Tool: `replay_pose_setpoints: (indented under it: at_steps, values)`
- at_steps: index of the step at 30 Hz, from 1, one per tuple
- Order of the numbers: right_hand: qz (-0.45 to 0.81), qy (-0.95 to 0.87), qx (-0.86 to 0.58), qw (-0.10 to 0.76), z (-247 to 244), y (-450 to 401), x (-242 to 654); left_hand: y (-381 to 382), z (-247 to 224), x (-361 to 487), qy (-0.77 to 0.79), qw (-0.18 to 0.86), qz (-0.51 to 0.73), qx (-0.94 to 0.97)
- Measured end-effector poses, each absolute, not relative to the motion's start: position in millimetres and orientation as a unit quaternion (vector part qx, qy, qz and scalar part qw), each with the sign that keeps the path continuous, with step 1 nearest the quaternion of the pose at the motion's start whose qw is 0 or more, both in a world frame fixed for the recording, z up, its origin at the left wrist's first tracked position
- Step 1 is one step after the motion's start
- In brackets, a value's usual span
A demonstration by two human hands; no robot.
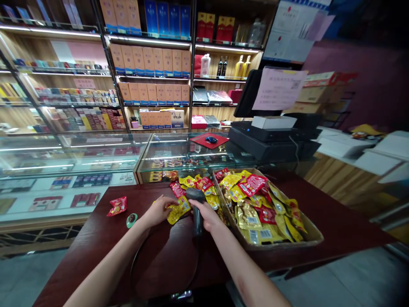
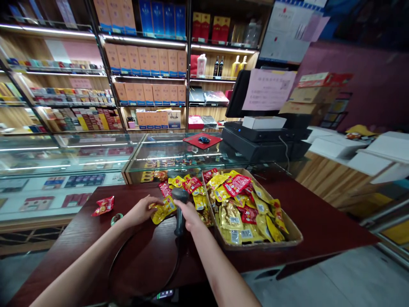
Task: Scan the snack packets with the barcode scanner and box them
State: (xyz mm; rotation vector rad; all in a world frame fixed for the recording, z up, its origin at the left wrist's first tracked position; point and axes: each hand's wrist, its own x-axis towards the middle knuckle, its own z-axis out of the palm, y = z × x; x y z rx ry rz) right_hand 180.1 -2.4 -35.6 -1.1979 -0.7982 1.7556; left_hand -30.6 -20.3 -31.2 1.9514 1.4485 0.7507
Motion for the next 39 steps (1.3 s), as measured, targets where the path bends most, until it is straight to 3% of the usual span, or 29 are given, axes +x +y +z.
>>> replay_pose_setpoints:
  at_steps: [6,14,21,26,32,39]
  values:
    - [0.735,-0.37,-0.403,0.4,-16,-13,180,-11,-6,-32,0.503,0.424,0.284,0.697]
    - [0.762,-0.332,-0.404,0.382,-22,-22,176,-2,-30,-10,0.563,0.463,0.51,0.456]
    - [0.745,-0.299,-0.391,0.451,-25,-21,174,-10,-33,-7,0.474,0.703,0.444,0.289]
    - [0.732,-0.336,-0.385,0.451,-18,-26,175,-2,-29,-17,0.506,0.707,0.387,0.308]
    - [0.703,-0.361,-0.447,0.419,-12,-44,172,22,-24,-33,0.548,0.672,0.39,0.31]
    - [0.739,-0.359,-0.422,0.383,-24,-70,158,41,-35,-28,0.569,0.662,0.384,0.301]
